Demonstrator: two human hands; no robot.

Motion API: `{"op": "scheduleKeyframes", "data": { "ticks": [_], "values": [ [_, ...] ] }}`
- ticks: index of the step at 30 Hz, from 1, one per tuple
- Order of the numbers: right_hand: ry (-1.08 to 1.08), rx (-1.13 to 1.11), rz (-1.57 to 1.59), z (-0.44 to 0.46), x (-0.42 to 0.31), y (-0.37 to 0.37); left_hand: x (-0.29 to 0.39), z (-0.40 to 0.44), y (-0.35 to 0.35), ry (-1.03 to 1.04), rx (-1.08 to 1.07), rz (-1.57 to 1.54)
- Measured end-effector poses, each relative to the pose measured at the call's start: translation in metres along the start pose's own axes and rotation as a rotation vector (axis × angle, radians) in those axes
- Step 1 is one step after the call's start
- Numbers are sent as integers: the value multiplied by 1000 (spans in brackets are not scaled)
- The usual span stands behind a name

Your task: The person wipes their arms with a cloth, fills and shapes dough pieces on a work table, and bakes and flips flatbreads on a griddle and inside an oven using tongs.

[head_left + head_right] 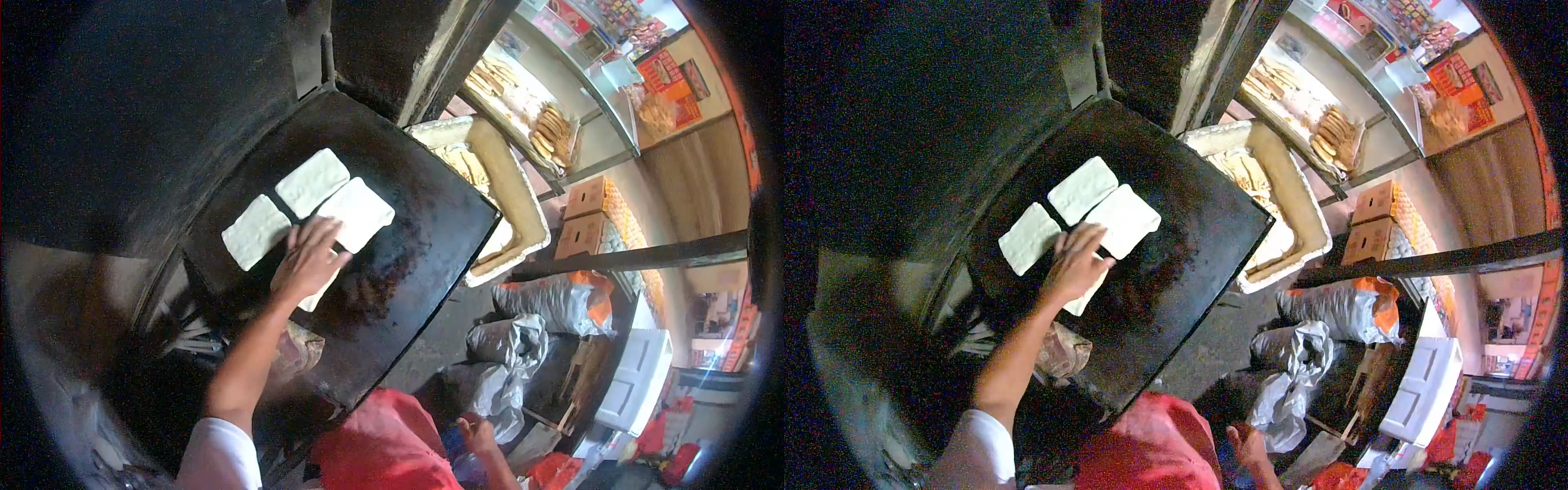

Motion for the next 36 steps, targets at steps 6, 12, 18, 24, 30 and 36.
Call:
{"op": "scheduleKeyframes", "data": {
  "ticks": [6,12,18,24,30,36],
  "values": [
    [-11,18,70,6,61,31,-78,-45,0,-310,170,117],
    [77,-65,33,0,30,28,-59,-29,-11,-26,100,73],
    [57,70,190,-12,65,27,-14,-15,12,-49,-33,210],
    [147,61,170,-38,82,24,32,14,18,37,-95,192],
    [162,128,154,-62,139,36,122,-40,-8,176,64,12],
    [46,96,144,-61,207,45,239,-186,87,457,-201,-665]
  ]
}}
Point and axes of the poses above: each hand's wrist, its own z-axis towards the middle knuckle, its own y-axis out of the palm, x = y × z, the point moved 5 cm from there along z, towards the middle knuckle, and after that the axes turned 6 degrees about z, right-handed, at the moved point
